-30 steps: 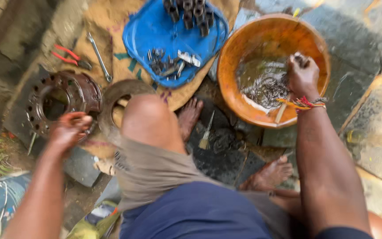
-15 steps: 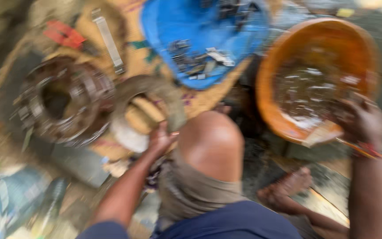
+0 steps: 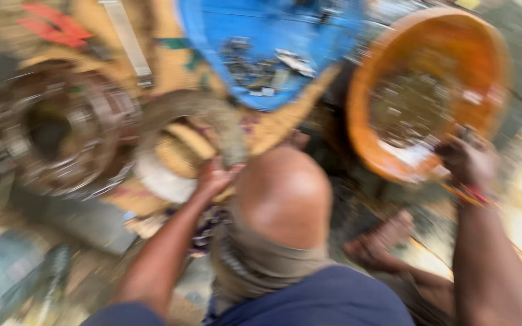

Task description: The person sits on the ground and cleans a large circular mechanical part by scrubbing it with a brush in a bucket of liquid. They also handle smaller metal parts, scrubbing them with the brush and placing them into a blue plastic tray. The person uses a cloth to wipe their hands at the end.

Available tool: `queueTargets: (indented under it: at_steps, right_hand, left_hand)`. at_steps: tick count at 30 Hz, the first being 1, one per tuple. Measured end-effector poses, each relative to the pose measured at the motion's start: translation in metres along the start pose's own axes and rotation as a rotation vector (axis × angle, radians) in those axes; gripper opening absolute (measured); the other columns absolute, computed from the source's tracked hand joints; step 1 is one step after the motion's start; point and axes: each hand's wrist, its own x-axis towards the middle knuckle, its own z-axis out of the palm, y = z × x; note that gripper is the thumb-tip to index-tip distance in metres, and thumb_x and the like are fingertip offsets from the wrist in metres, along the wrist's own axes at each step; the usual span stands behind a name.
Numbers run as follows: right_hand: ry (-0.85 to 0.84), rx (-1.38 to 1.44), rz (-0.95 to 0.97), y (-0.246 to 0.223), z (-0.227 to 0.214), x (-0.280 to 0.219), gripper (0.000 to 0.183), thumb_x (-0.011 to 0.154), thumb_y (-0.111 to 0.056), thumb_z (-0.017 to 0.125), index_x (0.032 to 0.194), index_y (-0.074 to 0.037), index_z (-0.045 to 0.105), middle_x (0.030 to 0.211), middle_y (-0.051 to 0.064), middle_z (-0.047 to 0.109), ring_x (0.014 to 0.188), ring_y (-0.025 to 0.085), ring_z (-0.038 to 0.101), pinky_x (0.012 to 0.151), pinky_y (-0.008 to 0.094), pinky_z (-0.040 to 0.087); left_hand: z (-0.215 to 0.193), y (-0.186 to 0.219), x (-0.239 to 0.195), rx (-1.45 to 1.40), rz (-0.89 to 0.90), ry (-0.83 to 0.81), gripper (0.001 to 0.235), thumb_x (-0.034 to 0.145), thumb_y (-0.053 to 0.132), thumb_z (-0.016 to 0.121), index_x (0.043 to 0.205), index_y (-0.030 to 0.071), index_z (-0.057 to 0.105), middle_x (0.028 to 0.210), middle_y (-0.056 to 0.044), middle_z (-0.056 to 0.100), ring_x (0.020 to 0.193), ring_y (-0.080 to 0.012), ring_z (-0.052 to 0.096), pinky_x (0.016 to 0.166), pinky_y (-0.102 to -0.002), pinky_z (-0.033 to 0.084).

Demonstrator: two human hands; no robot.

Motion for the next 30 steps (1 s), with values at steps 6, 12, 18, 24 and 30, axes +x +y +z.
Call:
queueTargets:
  at_steps: [6,12,18,24,30]
  right_hand:
    - [0.222,0.178,0.105,-0.004,0.019,-0.003,0.018,0.095,-0.004,0.075,0.107,-0.004,0.062,0.081,0.004,0.066,0.066,0.019,0.067,0.061,0.039,0.059]
    - [0.114,0.250,0.244,0.003,0.003,-0.011,0.011,0.103,-0.016,0.064,0.104,-0.006,0.061,0.076,0.012,0.068,0.059,0.019,0.062,0.054,0.034,0.050]
    - [0.062,0.234,0.224,-0.001,-0.013,-0.016,0.011,0.107,-0.020,0.064,0.110,-0.009,0.064,0.088,0.009,0.071,0.069,0.018,0.066,0.056,0.032,0.049]
    - [-0.118,0.064,0.244,0.030,-0.041,0.012,0.024,0.118,-0.032,0.057,0.111,-0.009,0.061,0.095,0.011,0.068,0.085,0.017,0.069,0.061,0.030,0.049]
    - [-0.278,0.067,0.194,0.074,-0.048,0.023,0.034,0.117,-0.035,0.045,0.109,-0.004,0.057,0.095,0.017,0.067,0.079,0.024,0.066,0.069,0.037,0.054]
  left_hand:
    - [0.017,-0.026,0.021,0.104,-0.067,0.028,0.084,0.079,0.061,0.071,0.136,0.000,0.055,0.124,-0.027,0.066,0.114,-0.0428,0.065,0.095,-0.048,0.053]
    - [0.007,-0.027,0.024,0.122,-0.075,-0.020,0.083,0.078,0.056,0.070,0.139,0.001,0.057,0.130,-0.026,0.066,0.120,-0.0396,0.065,0.101,-0.043,0.053]
    - [0.001,-0.017,0.011,0.107,-0.096,-0.031,0.086,0.079,0.071,0.059,0.131,0.003,0.063,0.125,-0.025,0.069,0.115,-0.0397,0.066,0.098,-0.046,0.053]
    - [-0.029,0.008,-0.008,0.060,-0.093,0.150,0.094,0.082,0.084,0.051,0.122,0.001,0.068,0.116,-0.026,0.070,0.109,-0.0416,0.067,0.093,-0.050,0.053]
    - [-0.108,0.039,-0.058,-0.104,-0.112,0.160,0.088,0.090,0.081,0.045,0.097,0.001,0.078,0.088,-0.022,0.074,0.086,-0.0359,0.070,0.083,-0.049,0.053]
